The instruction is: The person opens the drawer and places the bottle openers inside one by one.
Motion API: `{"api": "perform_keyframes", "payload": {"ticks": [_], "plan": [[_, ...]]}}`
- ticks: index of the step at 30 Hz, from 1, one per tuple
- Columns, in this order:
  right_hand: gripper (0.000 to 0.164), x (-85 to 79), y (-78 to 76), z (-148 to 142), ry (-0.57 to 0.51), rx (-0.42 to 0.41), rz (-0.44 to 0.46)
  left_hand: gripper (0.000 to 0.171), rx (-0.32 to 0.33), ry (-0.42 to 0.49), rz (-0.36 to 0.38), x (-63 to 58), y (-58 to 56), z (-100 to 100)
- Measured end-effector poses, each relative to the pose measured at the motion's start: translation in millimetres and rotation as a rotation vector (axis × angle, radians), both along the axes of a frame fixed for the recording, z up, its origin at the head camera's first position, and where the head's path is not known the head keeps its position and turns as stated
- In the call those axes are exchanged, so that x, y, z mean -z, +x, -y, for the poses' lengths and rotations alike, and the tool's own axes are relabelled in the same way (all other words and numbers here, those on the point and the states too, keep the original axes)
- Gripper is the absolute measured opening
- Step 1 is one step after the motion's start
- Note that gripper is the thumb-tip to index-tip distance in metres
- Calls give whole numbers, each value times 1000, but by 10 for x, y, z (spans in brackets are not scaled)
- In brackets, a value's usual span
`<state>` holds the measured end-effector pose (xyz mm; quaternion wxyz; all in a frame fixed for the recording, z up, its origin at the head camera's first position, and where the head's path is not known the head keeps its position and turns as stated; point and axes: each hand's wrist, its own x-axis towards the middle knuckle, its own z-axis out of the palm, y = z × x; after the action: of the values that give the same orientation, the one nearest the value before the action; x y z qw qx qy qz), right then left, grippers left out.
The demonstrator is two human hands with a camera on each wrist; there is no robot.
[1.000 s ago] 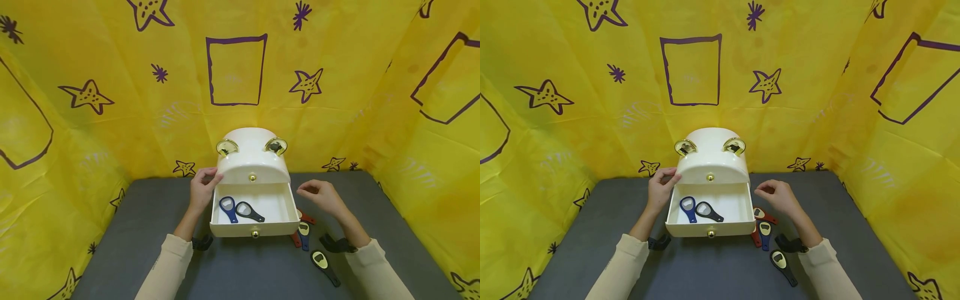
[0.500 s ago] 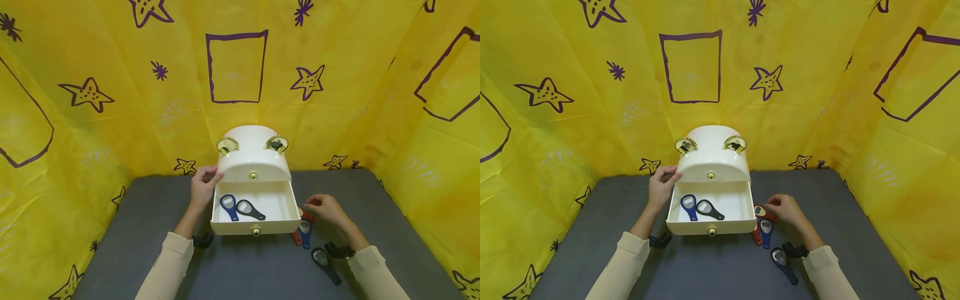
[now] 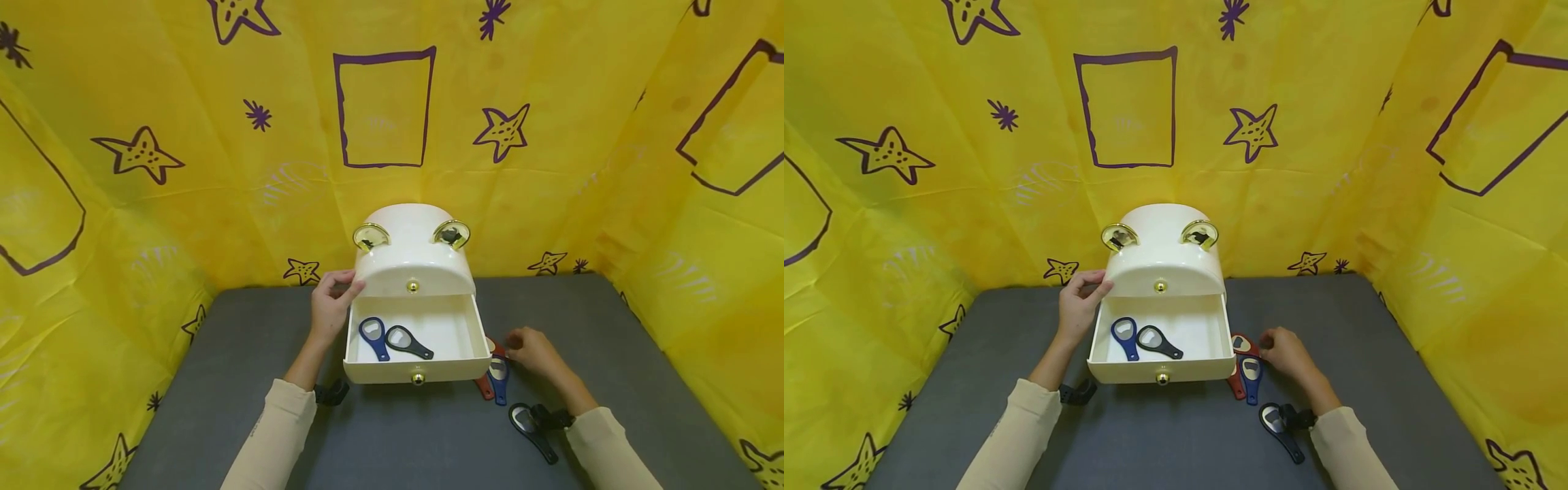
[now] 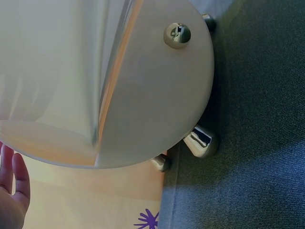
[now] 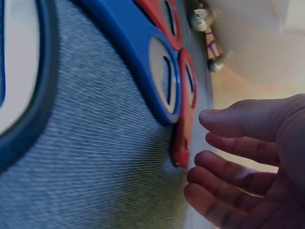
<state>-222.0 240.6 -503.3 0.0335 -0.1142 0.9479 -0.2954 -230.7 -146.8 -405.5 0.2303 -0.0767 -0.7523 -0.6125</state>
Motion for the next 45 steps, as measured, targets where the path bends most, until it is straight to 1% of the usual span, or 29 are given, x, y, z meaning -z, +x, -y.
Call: {"api": "perform_keyframes", "payload": {"ticks": [4, 11, 15, 21, 27, 35, 40, 45], "plan": [[19, 59, 25, 15, 19, -8, 2, 24, 1, 1, -1, -10, 19, -3], [14, 114, 48, 61, 78, -17, -65, 25, 10, 9, 0, 6, 17, 10], [11, 128, 56, 90, 85, -17, -92, 25, 13, 16, -13, 13, 15, 6], [12, 142, 48, 114, 87, -35, -123, 25, 9, 18, -16, 17, 20, 1], [10, 146, 38, 142, 87, -29, -119, 24, 9, 25, -25, 14, 29, -1], [10, 113, 22, 154, 84, -6, -117, 24, 13, 27, -39, 14, -4, 1], [11, 117, 13, 111, 100, 25, -103, 24, 15, 24, -27, 5, -11, 1], [15, 128, 36, 69, 100, 49, -100, 25, 12, 17, -10, -16, 12, 3]]}}
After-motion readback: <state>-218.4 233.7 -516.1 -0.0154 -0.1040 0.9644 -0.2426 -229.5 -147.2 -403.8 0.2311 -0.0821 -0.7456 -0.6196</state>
